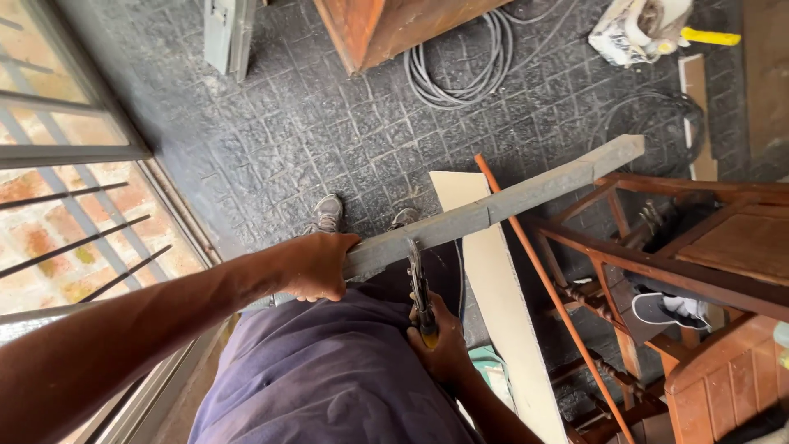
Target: The person uses a pair of yellow-handled tin snips to cut a long, rectangular metal bar. They hold the bar with their left hand and repeatedly squeeze the snips to cut through the metal, repositioning the tool along the bar as they work.
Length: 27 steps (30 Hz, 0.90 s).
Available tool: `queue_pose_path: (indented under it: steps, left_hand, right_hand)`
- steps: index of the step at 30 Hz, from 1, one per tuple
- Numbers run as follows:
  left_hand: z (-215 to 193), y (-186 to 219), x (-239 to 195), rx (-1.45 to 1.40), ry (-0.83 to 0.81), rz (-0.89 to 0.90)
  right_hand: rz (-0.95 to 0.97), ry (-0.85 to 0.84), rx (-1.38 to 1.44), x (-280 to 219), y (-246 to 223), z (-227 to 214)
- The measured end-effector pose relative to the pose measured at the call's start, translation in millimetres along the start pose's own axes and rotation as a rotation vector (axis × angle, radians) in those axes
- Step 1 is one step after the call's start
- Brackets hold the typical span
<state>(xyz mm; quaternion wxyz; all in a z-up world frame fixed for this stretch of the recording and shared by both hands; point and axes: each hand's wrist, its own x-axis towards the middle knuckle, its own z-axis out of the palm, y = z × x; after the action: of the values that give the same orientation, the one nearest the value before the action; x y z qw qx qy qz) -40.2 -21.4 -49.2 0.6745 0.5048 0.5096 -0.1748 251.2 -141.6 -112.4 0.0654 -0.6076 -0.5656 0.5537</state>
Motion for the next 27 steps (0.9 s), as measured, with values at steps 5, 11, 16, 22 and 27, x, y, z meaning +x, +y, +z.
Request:
queue_pose_path:
  steps: [5, 11, 16, 22, 27]
  left_hand:
    - [3.5, 9.1, -2.6, 0.107, 0.050, 0.014]
    - [-0.4, 24.8, -18.1, -0.016, 0.019, 0.124]
    - [2.8, 21.5, -9.0, 0.117, 0.071, 0.100]
    - [6.5, 13.7, -5.7, 0.134, 0.096, 0.087]
    - [9.6, 13.8, -3.8, 0.104, 0.080, 0.076]
  right_hand:
    - [0.214, 0.134, -0.070, -11.7, 19.3, 0.4]
    - [-0.029, 0.291, 0.033, -11.5, 13.6, 6.8]
    - [-0.156, 0.303, 0.093, -2.2, 8.8, 8.4]
    - [-0.128, 0.200, 0.157, 1.3, 14.8, 11.1]
    - [-0.138, 0.161, 0.189, 4.9, 17.5, 13.6]
